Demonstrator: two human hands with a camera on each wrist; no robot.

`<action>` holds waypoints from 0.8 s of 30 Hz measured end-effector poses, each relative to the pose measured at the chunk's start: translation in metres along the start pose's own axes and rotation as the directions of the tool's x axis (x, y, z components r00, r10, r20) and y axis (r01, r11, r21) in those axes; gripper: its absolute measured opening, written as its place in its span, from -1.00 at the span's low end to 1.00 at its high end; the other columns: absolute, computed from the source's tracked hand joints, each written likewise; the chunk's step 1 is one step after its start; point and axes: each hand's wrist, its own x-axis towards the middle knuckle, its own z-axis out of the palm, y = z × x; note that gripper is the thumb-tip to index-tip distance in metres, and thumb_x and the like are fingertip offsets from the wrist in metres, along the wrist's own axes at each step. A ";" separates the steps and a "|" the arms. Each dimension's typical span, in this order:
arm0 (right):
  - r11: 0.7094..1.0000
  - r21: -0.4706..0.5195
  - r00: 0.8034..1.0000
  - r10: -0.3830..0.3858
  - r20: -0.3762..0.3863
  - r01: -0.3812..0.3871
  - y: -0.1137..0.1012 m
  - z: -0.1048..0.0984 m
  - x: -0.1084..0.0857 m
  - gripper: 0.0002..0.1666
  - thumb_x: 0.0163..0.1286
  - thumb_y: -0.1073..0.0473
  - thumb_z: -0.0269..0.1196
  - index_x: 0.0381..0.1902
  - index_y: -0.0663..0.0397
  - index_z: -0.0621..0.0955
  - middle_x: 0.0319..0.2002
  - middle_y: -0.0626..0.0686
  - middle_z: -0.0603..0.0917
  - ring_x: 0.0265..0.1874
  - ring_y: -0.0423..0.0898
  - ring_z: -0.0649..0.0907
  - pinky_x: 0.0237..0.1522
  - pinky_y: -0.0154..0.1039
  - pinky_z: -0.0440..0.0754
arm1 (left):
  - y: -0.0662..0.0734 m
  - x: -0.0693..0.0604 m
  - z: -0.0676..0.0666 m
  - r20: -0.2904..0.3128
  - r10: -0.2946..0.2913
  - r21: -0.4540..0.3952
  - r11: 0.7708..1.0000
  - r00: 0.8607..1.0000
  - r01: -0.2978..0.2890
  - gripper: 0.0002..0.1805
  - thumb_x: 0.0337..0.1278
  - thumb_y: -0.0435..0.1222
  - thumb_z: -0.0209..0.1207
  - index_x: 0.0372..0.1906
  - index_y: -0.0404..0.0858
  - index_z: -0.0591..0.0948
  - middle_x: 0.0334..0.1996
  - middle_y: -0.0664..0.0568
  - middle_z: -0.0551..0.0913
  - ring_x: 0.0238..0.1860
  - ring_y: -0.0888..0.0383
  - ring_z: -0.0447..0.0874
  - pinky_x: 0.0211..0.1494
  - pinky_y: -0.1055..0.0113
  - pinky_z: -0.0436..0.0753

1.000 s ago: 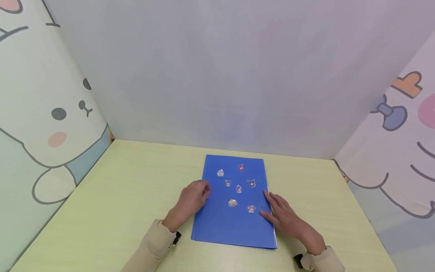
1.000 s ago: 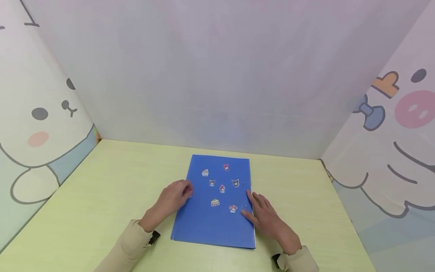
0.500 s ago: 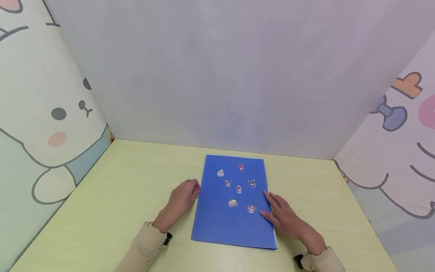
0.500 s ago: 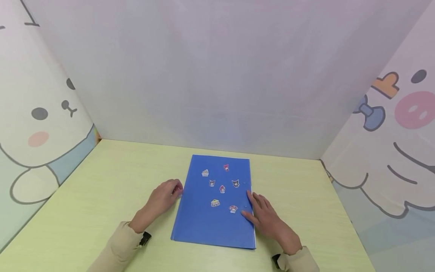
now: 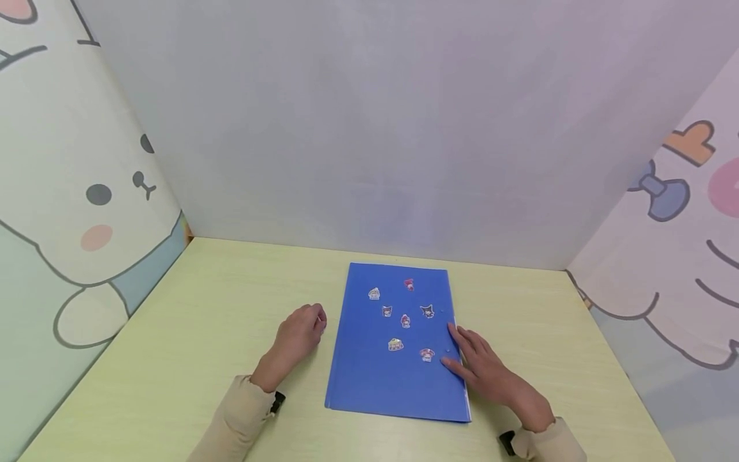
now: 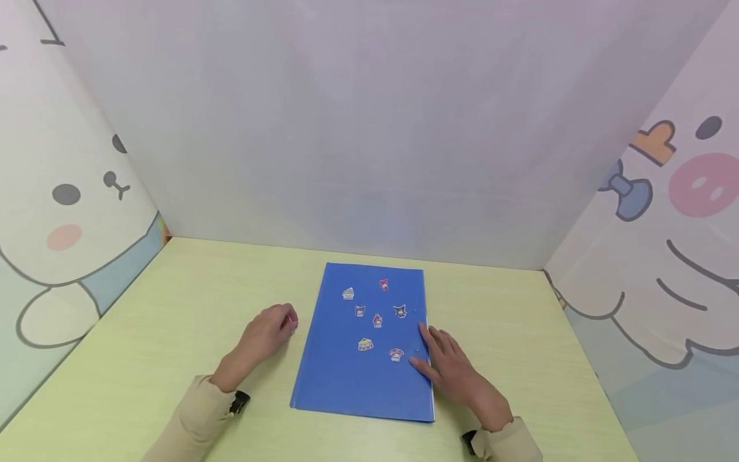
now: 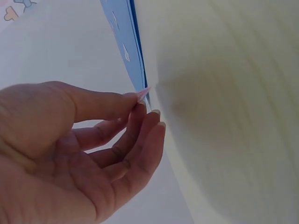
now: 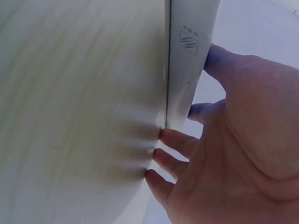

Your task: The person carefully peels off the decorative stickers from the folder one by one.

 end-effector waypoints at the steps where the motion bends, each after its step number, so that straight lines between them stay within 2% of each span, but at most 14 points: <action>1: 1.000 -0.001 1.000 -0.001 -0.001 0.001 0.000 0.000 0.000 -0.20 0.62 -0.01 0.12 0.57 0.36 0.17 0.47 0.43 0.23 0.43 0.43 0.25 0.35 0.42 0.26 | 0.000 0.000 -0.001 0.009 -0.010 0.002 1.000 1.000 0.010 -0.83 0.27 -0.52 0.22 -0.39 -0.25 0.58 -0.50 0.07 0.50 -0.47 0.15 0.48 -0.47 0.26 0.48; 9: 1.000 -0.004 1.000 -0.004 -0.006 0.004 0.000 0.000 0.000 -0.19 0.61 -0.01 0.13 0.57 0.36 0.17 0.47 0.43 0.24 0.42 0.41 0.27 0.35 0.41 0.27 | -0.005 -0.001 -0.004 0.049 -0.050 0.030 0.998 0.998 0.049 -0.84 0.24 -0.53 0.25 -0.39 -0.26 0.58 -0.48 0.04 0.50 -0.44 0.11 0.49 -0.42 0.21 0.52; 17: 1.000 0.008 1.000 -0.007 0.006 0.007 0.000 0.002 0.003 -0.19 0.62 -0.02 0.12 0.58 0.35 0.15 0.48 0.41 0.22 0.43 0.40 0.26 0.36 0.41 0.26 | -0.009 -0.002 -0.006 0.032 -0.068 0.091 0.994 0.997 0.065 -0.88 0.22 -0.49 0.31 -0.34 -0.30 0.58 -0.45 -0.02 0.52 -0.41 0.02 0.56 -0.45 0.13 0.58; 21: 0.999 0.003 0.999 -0.035 -0.019 0.035 0.002 0.005 0.004 -0.19 0.62 -0.02 0.12 0.57 0.35 0.17 0.46 0.41 0.24 0.40 0.40 0.28 0.32 0.42 0.29 | -0.008 -0.001 -0.005 0.022 -0.088 0.112 0.990 0.996 0.085 -0.88 0.23 -0.45 0.34 -0.26 -0.33 0.59 -0.40 -0.07 0.53 -0.39 -0.03 0.58 -0.44 0.08 0.60; 24: 0.999 0.003 0.997 -0.049 -0.053 0.049 0.006 0.006 0.002 -0.19 0.60 -0.02 0.15 0.56 0.37 0.19 0.43 0.44 0.26 0.36 0.43 0.31 0.27 0.44 0.31 | -0.006 0.001 -0.002 0.029 -0.071 0.111 0.991 0.997 0.068 -0.89 0.24 -0.47 0.32 -0.29 -0.31 0.59 -0.41 -0.04 0.54 -0.38 -0.01 0.59 -0.43 0.10 0.60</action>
